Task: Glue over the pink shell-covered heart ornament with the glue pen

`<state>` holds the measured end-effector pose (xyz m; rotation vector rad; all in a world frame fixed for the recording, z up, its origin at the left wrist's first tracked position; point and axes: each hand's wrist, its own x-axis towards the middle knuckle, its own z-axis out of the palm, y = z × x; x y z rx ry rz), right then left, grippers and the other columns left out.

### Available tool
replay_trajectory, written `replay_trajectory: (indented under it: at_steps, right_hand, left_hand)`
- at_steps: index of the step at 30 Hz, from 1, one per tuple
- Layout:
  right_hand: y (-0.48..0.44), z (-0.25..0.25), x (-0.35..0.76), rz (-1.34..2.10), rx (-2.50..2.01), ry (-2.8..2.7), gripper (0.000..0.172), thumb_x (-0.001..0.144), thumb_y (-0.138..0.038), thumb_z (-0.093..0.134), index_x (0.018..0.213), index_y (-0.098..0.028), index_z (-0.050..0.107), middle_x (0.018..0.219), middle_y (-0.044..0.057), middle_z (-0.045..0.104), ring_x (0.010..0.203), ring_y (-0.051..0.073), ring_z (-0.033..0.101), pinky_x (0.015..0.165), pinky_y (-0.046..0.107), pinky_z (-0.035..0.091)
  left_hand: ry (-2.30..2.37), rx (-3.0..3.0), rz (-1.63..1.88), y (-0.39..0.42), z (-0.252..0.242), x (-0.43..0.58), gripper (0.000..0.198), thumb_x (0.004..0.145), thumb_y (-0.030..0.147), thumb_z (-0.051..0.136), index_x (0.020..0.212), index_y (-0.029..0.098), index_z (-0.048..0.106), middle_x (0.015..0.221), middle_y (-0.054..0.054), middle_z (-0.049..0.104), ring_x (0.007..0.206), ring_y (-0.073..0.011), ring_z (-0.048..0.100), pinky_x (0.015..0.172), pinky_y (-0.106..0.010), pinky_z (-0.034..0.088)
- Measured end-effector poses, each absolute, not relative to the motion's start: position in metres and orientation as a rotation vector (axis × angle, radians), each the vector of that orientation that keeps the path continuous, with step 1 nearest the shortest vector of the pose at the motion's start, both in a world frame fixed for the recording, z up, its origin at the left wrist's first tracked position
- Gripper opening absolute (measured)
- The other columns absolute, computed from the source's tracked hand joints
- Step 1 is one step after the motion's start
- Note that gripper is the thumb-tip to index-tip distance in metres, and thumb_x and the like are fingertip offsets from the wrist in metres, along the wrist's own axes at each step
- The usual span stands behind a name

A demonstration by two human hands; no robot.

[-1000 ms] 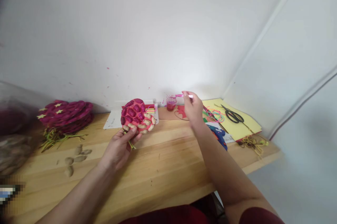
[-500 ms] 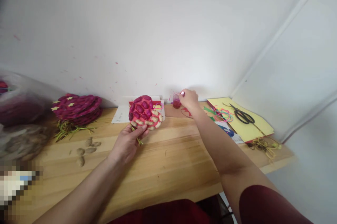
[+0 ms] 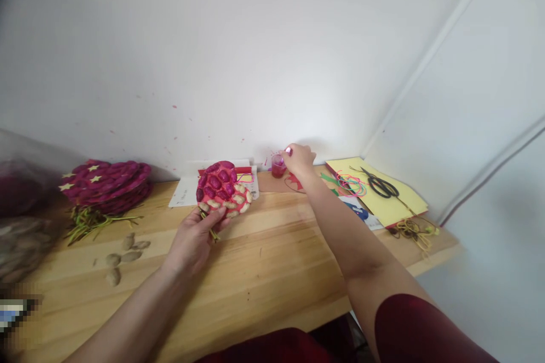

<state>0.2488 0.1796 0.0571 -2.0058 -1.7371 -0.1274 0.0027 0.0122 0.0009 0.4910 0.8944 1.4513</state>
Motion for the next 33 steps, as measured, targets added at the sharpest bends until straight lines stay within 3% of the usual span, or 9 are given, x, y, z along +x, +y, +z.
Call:
replay_trajectory:
  at_steps: [15, 23, 28, 30, 33]
  right_hand:
    - [0.166, 0.056, 0.250, -0.047, -1.783, -1.620, 0.028, 0.090, -0.048, 0.060, 0.086, -0.022, 0.071, 0.083, 0.005, 0.074, 0.085, 0.023, 0.062, 0.080, 0.033, 0.040]
    - [0.157, 0.047, 0.261, 0.069, -1.600, -1.413, 0.025, 0.088, -0.046, 0.059, 0.082, -0.021, 0.060, 0.074, 0.002, 0.067, 0.073, 0.020, 0.059, 0.074, 0.032, 0.043]
    - [0.132, 0.059, 0.257, 0.271, -1.457, -1.208, 0.045, 0.093, -0.066, 0.042, 0.087, -0.023, 0.052, 0.061, -0.004, 0.055, 0.054, 0.015, 0.051, 0.055, 0.029, 0.042]
    - [0.115, 0.063, 0.248, 0.541, -1.284, -1.128, 0.049, 0.084, -0.073, 0.054, 0.085, -0.024, 0.050, 0.057, -0.007, 0.049, 0.048, 0.012, 0.045, 0.049, 0.026, 0.038]
    - [0.087, 0.064, 0.228, 0.919, -0.979, -1.043, 0.050, 0.066, -0.058, 0.084, 0.080, -0.025, 0.050, 0.057, -0.009, 0.048, 0.049, 0.009, 0.044, 0.048, 0.023, 0.037]
  left_hand:
    - [0.913, 0.471, 1.476, 0.010, 0.005, 0.003, 0.053, 0.050, 0.027, 0.099, 0.092, 0.013, 0.071, 0.091, -0.003, 0.074, 0.073, -0.0113, 0.068, 0.064, -0.021, 0.059]
    - [0.889, 0.468, 1.480, 0.008, 0.010, 0.005, 0.052, 0.047, 0.028, 0.101, 0.087, 0.012, 0.072, 0.090, -0.004, 0.075, 0.075, -0.0118, 0.069, 0.068, -0.021, 0.059]
    - [0.878, 0.494, 1.480, 0.009, 0.007, 0.004, 0.048, 0.049, 0.026, 0.100, 0.085, 0.011, 0.073, 0.088, -0.006, 0.076, 0.076, -0.0136, 0.070, 0.073, -0.025, 0.059]
    - [0.892, 0.492, 1.479, 0.010, 0.006, 0.005, 0.047, 0.049, 0.024, 0.100, 0.085, 0.010, 0.074, 0.090, -0.008, 0.077, 0.078, -0.0147, 0.071, 0.076, -0.026, 0.058]
    - [0.909, 0.504, 1.469, 0.010, 0.004, 0.005, 0.045, 0.051, 0.024, 0.099, 0.087, 0.010, 0.075, 0.093, -0.009, 0.078, 0.082, -0.0160, 0.072, 0.079, -0.026, 0.058]
